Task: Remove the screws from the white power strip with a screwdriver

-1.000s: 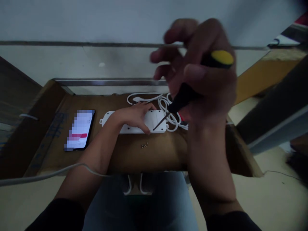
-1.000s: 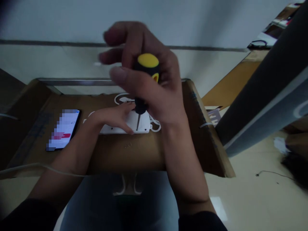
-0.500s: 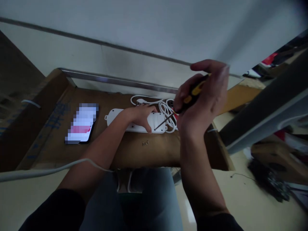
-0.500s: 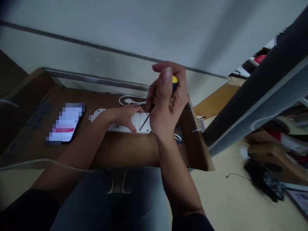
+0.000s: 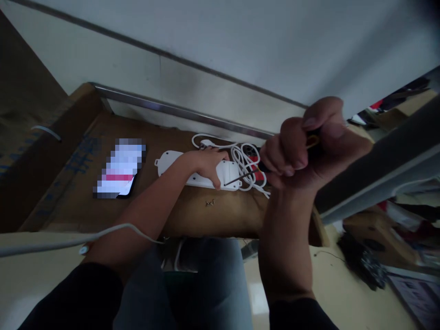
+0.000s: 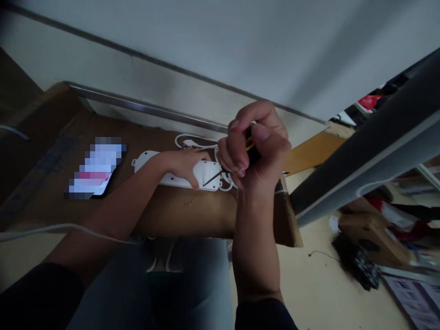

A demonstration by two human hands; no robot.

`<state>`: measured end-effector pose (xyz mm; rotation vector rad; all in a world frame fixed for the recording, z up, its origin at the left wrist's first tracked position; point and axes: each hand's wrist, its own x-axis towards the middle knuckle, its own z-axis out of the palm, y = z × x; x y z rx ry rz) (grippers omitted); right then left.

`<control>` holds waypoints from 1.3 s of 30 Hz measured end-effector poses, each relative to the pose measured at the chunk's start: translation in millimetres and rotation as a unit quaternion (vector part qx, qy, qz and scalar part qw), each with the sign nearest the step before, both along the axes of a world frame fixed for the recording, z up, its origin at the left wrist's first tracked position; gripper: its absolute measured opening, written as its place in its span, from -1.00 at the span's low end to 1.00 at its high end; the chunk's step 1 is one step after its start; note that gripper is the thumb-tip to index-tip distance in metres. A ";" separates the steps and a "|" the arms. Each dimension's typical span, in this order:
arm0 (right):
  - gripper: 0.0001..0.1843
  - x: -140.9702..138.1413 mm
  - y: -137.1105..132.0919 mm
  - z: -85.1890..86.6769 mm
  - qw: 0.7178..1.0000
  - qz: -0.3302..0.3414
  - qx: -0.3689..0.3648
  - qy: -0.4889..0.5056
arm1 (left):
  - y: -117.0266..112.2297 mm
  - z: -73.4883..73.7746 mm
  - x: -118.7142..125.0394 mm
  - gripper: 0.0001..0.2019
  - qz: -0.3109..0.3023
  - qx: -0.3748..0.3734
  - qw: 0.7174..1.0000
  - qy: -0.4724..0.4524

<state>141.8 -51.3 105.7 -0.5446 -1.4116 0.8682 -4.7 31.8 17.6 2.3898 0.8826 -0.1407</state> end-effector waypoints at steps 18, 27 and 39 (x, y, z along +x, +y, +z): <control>-0.47 30.5 36.9 -3.9 0.986 0.020 -0.163 -0.004 | 1.5 -0.7 0.0 0.14 -0.004 -0.009 1.000 -0.007; -0.79 -28.0 -1.4 -9.5 0.964 -0.236 0.080 0.090 | -0.7 1.6 1.0 0.17 0.006 -0.008 1.000 0.002; -0.62 1.2 17.3 -6.4 0.997 0.028 0.029 0.068 | -0.9 3.7 -0.7 0.11 0.006 -0.010 1.000 0.002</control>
